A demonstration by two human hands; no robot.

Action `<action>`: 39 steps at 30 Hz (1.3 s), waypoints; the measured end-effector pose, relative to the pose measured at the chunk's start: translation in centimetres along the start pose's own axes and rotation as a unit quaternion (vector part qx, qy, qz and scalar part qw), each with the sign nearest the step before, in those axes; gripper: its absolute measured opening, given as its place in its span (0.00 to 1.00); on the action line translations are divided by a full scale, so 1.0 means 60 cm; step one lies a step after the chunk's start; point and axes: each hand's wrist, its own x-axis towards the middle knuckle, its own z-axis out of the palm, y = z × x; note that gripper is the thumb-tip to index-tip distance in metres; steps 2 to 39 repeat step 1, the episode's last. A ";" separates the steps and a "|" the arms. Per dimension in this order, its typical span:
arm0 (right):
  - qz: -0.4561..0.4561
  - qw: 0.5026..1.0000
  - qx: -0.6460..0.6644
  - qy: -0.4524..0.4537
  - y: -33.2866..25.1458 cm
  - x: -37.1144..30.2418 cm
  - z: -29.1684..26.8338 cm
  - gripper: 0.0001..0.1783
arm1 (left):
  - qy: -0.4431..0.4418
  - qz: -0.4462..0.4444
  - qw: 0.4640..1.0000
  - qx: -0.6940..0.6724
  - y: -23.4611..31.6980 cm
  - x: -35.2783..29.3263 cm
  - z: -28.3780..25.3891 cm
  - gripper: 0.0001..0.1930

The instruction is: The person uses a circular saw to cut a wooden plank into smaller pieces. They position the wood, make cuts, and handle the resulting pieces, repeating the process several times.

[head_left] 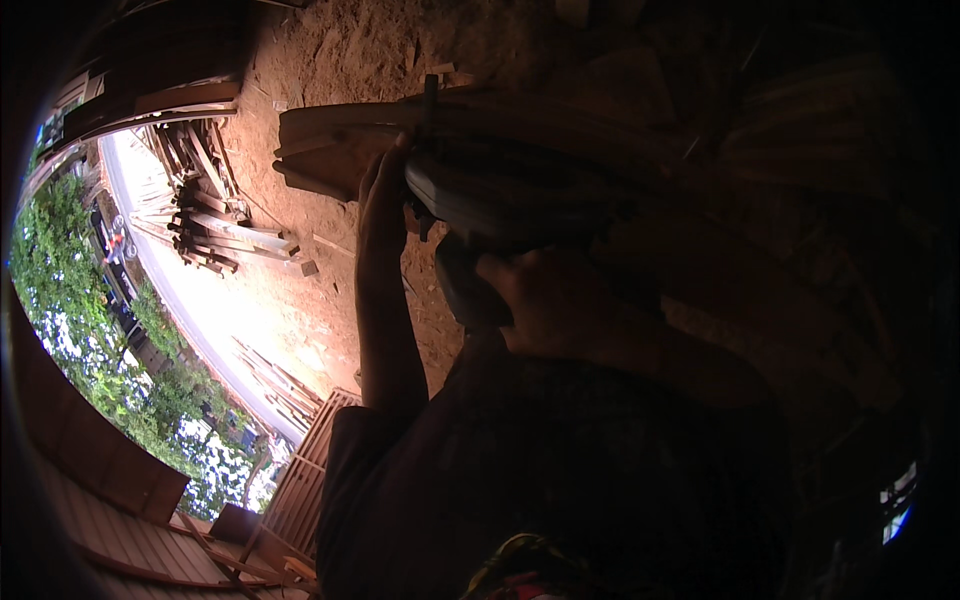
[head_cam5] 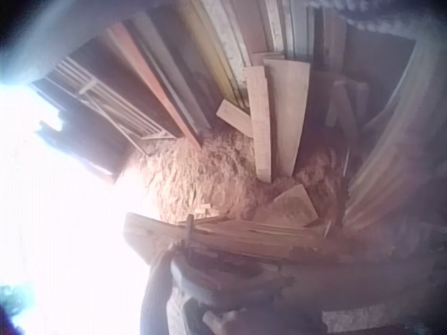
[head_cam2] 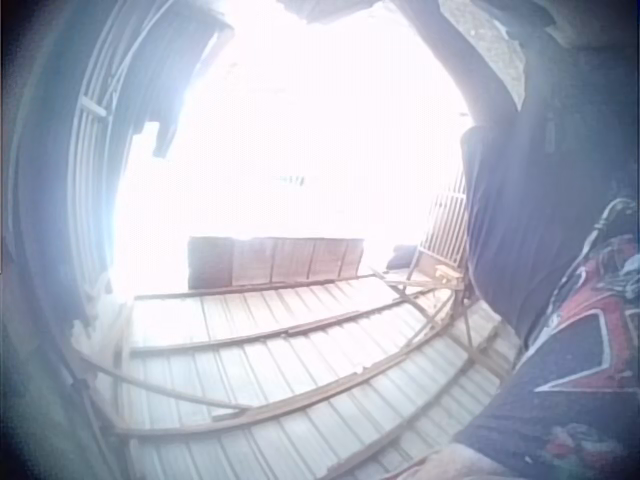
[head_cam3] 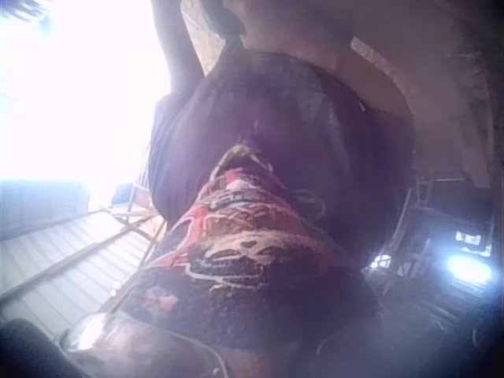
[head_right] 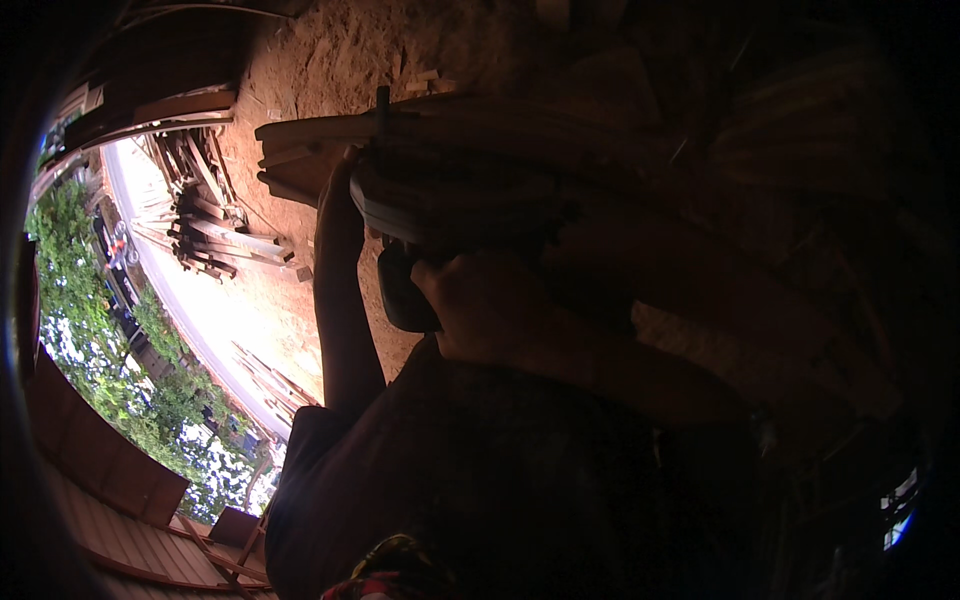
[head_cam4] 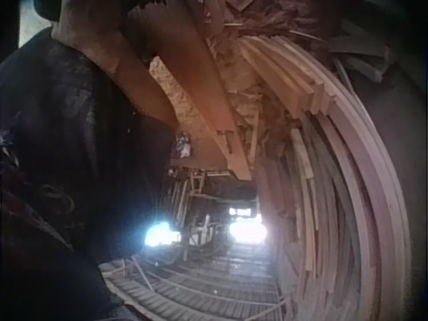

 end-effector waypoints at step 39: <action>-0.001 1.000 -0.001 -0.002 0.000 0.001 -0.001 0.20 | 0.000 0.000 1.000 0.000 0.000 0.001 -0.001 0.22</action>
